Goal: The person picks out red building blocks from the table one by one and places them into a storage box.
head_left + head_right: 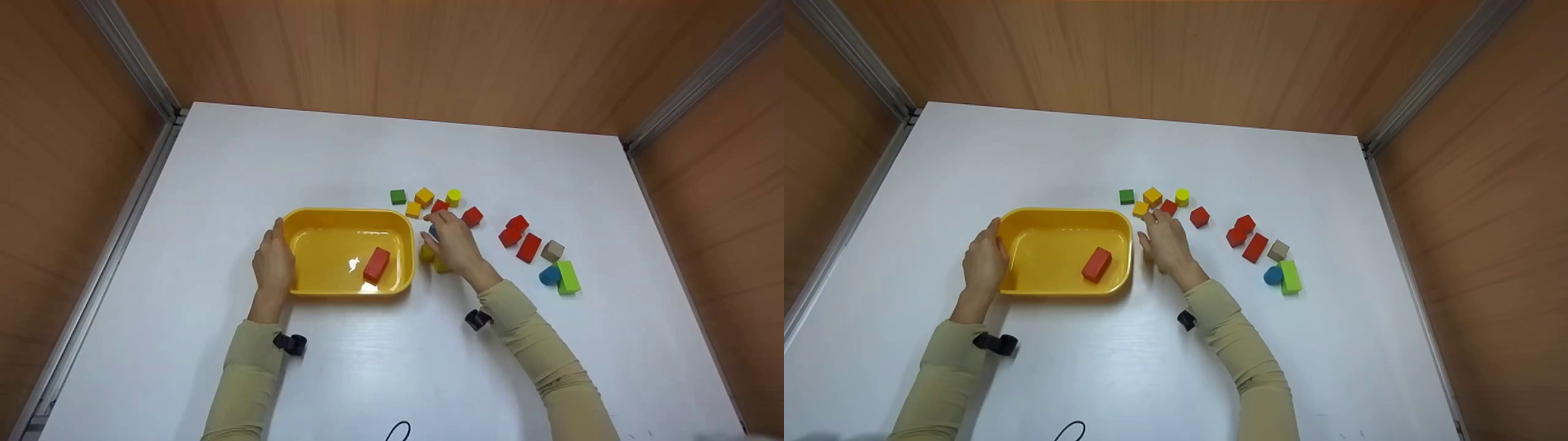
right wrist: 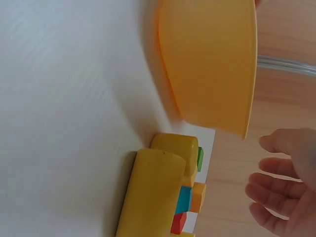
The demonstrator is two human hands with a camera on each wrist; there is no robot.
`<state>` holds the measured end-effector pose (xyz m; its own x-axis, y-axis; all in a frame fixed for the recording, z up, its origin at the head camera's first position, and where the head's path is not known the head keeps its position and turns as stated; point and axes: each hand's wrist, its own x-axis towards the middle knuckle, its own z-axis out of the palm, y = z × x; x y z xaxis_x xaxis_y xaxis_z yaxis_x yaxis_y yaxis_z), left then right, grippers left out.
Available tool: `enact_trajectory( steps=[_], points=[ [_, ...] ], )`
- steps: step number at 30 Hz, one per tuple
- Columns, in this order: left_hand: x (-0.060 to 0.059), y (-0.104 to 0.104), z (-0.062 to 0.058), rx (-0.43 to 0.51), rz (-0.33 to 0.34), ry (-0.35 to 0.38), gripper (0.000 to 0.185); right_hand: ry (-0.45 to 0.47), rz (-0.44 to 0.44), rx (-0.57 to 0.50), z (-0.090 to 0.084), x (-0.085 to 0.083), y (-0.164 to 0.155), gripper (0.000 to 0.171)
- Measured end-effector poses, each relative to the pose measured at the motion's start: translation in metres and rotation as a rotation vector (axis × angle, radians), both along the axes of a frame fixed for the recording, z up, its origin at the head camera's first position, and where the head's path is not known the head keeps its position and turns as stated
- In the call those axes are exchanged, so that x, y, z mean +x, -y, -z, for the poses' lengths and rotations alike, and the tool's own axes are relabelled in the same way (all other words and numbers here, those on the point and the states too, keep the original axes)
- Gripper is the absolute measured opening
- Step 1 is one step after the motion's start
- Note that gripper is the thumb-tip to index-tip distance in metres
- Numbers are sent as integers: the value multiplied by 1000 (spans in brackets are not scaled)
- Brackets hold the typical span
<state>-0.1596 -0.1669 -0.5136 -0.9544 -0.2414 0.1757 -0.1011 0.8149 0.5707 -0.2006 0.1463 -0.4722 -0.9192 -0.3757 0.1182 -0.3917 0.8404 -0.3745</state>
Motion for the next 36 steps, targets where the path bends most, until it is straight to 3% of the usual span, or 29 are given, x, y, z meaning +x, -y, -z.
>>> enact_trajectory(
  steps=[10, 20, 27, 36],
  points=[
    [0, -1, -1, -15, -6, -9, 39, -18, 122, -55, 10, -17, -23, 41],
    [-1, -1, 1, -11, -6, -24, 37, 107, 301, -31, 22, -32, -37, 49],
    [-1, -2, 0, 0, -15, 38, 39, 148, 325, -39, 29, -40, -46, 54],
    [-2, -2, 1, -4, -14, 17, 39, 186, 357, 24, 33, -49, -52, 55]
  ],
)
